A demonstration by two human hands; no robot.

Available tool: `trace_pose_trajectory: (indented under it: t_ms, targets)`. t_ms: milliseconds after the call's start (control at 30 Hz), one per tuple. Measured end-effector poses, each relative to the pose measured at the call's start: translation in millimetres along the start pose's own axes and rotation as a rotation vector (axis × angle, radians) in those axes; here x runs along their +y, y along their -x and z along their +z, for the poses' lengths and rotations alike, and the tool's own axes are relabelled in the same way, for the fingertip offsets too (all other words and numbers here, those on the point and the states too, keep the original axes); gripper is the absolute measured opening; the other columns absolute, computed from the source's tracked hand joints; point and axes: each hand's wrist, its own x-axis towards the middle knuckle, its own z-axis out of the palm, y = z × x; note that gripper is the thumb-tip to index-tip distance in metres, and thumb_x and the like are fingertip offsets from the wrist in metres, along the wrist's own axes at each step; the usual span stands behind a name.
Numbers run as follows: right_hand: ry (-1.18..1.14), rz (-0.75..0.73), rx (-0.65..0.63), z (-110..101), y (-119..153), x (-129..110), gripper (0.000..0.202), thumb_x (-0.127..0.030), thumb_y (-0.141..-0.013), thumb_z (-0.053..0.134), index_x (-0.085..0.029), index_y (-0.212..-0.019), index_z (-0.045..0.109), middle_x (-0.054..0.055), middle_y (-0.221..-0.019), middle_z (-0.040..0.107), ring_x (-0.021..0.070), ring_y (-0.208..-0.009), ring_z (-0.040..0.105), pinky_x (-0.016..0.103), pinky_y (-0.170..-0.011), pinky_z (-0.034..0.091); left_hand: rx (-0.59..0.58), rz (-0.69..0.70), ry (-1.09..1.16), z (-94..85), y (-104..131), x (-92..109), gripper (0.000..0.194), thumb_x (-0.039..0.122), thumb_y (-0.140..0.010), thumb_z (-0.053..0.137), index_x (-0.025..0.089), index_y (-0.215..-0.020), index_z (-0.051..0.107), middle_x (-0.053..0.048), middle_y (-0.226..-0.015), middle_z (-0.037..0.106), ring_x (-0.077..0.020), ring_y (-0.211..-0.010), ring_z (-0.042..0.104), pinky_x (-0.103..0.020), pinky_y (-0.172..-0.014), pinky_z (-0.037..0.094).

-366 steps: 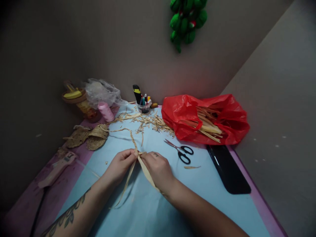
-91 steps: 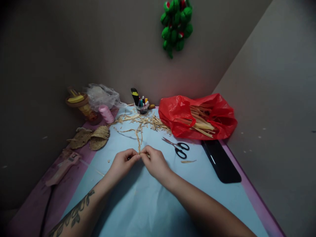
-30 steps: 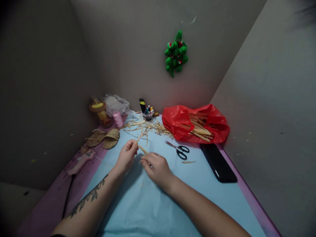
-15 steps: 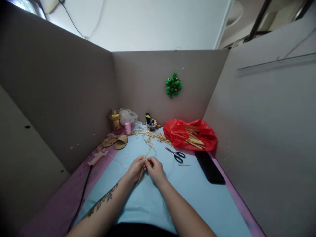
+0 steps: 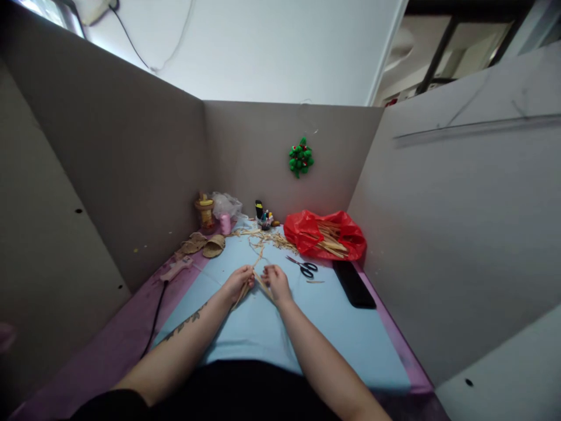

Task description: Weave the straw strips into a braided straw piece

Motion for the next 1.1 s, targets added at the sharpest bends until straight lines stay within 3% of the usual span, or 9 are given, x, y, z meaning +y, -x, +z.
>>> trace_pose_trajectory:
  t_ms: [67, 100, 267, 333, 433, 500, 633, 733, 1100]
  targets:
    - [-0.213, 0.056, 0.040, -10, 0, -7, 0.044, -0.058, -0.079, 0.040, -0.018, -0.089, 0.053, 0.007, -0.088, 0.061, 0.0162, -0.080, 0.062, 0.028, -0.069, 0.048, -0.046, -0.023, 0.084, -4.0, 1, 4, 0.021, 0.020, -0.067, 0.067, 0.013, -0.065, 0.048, 0.003, -0.054, 0.045, -0.0030, -0.044, 0.039, -0.015, -0.044, 0.031]
    - [-0.292, 0.109, -0.022, -15, 1, -11, 0.043, -0.058, -0.080, 0.039, -0.019, -0.092, 0.052, 0.007, -0.092, 0.061, 0.0165, -0.083, 0.062, 0.030, -0.071, 0.049, -0.066, -0.035, 0.138, -6.7, 1, 7, 0.020, 0.019, -0.068, 0.067, 0.013, -0.066, 0.048, 0.003, -0.055, 0.044, -0.0024, -0.044, 0.038, -0.014, -0.043, 0.030]
    - [-0.213, 0.455, -0.564, -20, 13, -20, 0.051, -0.060, -0.080, 0.040, -0.014, -0.094, 0.057, 0.011, -0.084, 0.063, 0.0200, -0.071, 0.063, 0.036, -0.068, 0.049, -0.123, -0.013, 0.317, -18.2, -1, 13, 0.016, 0.019, -0.071, 0.063, 0.013, -0.070, 0.048, 0.005, -0.054, 0.037, -0.0014, -0.043, 0.034, -0.012, -0.041, 0.028]
    - [-0.097, 0.357, -0.464, -17, 13, -14, 0.051, -0.060, -0.078, 0.043, -0.013, -0.090, 0.058, 0.011, -0.083, 0.063, 0.0207, -0.073, 0.062, 0.036, -0.069, 0.049, -0.106, -0.026, 0.260, -18.1, -2, 11, 0.018, 0.020, -0.071, 0.064, 0.013, -0.069, 0.048, 0.005, -0.054, 0.037, -0.0017, -0.043, 0.034, -0.012, -0.041, 0.028]
    - [0.112, -0.042, 0.072, -15, 5, -2, 0.038, -0.054, -0.073, 0.053, -0.017, -0.082, 0.057, 0.007, -0.083, 0.062, 0.0182, -0.078, 0.058, 0.030, -0.071, 0.046, -0.087, -0.058, 0.041, -13.5, 0, 3, 0.023, 0.027, -0.069, 0.066, 0.013, -0.067, 0.047, 0.004, -0.054, 0.041, -0.0028, -0.043, 0.036, -0.014, -0.041, 0.029]
    - [0.186, -0.153, 0.184, -16, 0, 4, 0.033, -0.050, -0.073, 0.053, -0.017, -0.075, 0.056, 0.004, -0.076, 0.060, 0.0166, -0.075, 0.056, 0.027, -0.067, 0.045, -0.090, -0.004, -0.131, -9.7, 2, -3, 0.027, 0.032, -0.069, 0.066, 0.013, -0.065, 0.047, 0.003, -0.053, 0.044, -0.0041, -0.044, 0.038, -0.017, -0.042, 0.030]
    - [0.175, -0.059, -0.118, -17, 3, 7, 0.033, -0.050, -0.075, 0.049, -0.017, -0.072, 0.055, 0.000, -0.062, 0.055, 0.0123, -0.054, 0.049, 0.024, -0.050, 0.038, -0.064, 0.114, -0.356, -4.8, 4, -12, 0.032, 0.041, -0.071, 0.061, 0.015, -0.063, 0.045, 0.005, -0.052, 0.042, -0.0046, -0.044, 0.037, -0.018, -0.044, 0.028]
    - [0.230, -0.136, -0.269, -12, 8, 6, 0.029, -0.045, -0.074, 0.055, -0.017, -0.067, 0.053, -0.002, -0.058, 0.052, 0.0106, -0.053, 0.045, 0.023, -0.051, 0.035, -0.088, 0.163, -0.516, -2.6, 5, -13, 0.035, 0.047, -0.073, 0.056, 0.015, -0.063, 0.046, 0.005, -0.051, 0.041, -0.0046, -0.043, 0.035, -0.019, -0.044, 0.025]
    - [0.263, -0.115, -0.271, -14, 4, 14, 0.028, -0.039, -0.069, 0.061, -0.018, -0.061, 0.044, -0.006, -0.050, 0.044, 0.0084, -0.047, 0.038, 0.021, -0.047, 0.029, -0.100, 0.173, -0.691, 5.2, 11, -8, 0.036, 0.051, -0.072, 0.051, 0.015, -0.065, 0.047, 0.006, -0.050, 0.041, -0.0060, -0.044, 0.036, -0.019, -0.044, 0.026]
